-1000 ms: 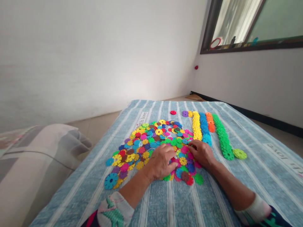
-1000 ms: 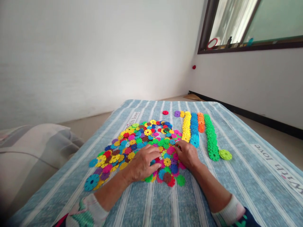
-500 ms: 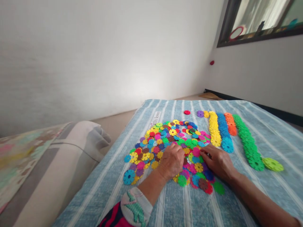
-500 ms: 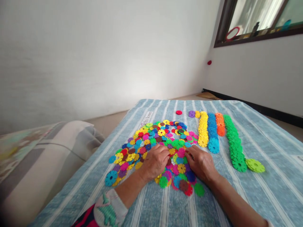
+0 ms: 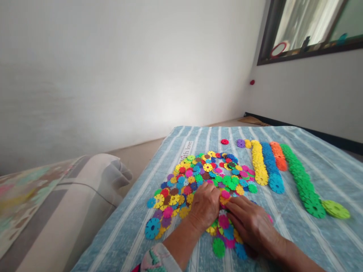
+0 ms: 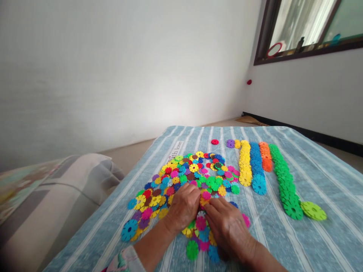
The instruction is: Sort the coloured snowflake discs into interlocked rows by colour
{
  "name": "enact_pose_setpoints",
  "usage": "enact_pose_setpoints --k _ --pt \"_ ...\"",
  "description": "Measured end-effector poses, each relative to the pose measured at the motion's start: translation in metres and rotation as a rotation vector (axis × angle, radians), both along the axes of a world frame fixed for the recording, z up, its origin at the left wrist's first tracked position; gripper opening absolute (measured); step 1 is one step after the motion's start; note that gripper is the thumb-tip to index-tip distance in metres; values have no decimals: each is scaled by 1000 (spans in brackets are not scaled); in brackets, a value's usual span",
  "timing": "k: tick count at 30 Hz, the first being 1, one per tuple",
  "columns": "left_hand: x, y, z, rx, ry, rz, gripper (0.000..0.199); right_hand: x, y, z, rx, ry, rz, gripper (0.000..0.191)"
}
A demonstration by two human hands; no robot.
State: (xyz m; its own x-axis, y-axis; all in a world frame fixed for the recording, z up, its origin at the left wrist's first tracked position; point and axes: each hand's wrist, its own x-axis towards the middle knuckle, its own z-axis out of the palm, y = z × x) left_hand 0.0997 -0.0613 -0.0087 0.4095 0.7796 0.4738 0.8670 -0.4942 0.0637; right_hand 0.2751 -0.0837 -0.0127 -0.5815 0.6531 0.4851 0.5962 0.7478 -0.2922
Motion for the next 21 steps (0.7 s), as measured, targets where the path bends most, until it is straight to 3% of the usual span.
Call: enact_pose_setpoints --k 8,13,17,19,21 --pt "-8 6 2 39 31 136 24 -16 -17 2 27 -43 85 18" --pt "-9 9 7 112 -106 73 21 -17 -14 5 42 35 104 19" --pt "-6 9 9 97 -164 -58 18 -7 2 0 75 66 -60 16" --pt "-4 7 10 43 -140 -103 28 0 12 -8 113 56 -213 17" --pt "-3 4 10 -29 -98 -108 39 5 21 -16 122 36 -340 29"
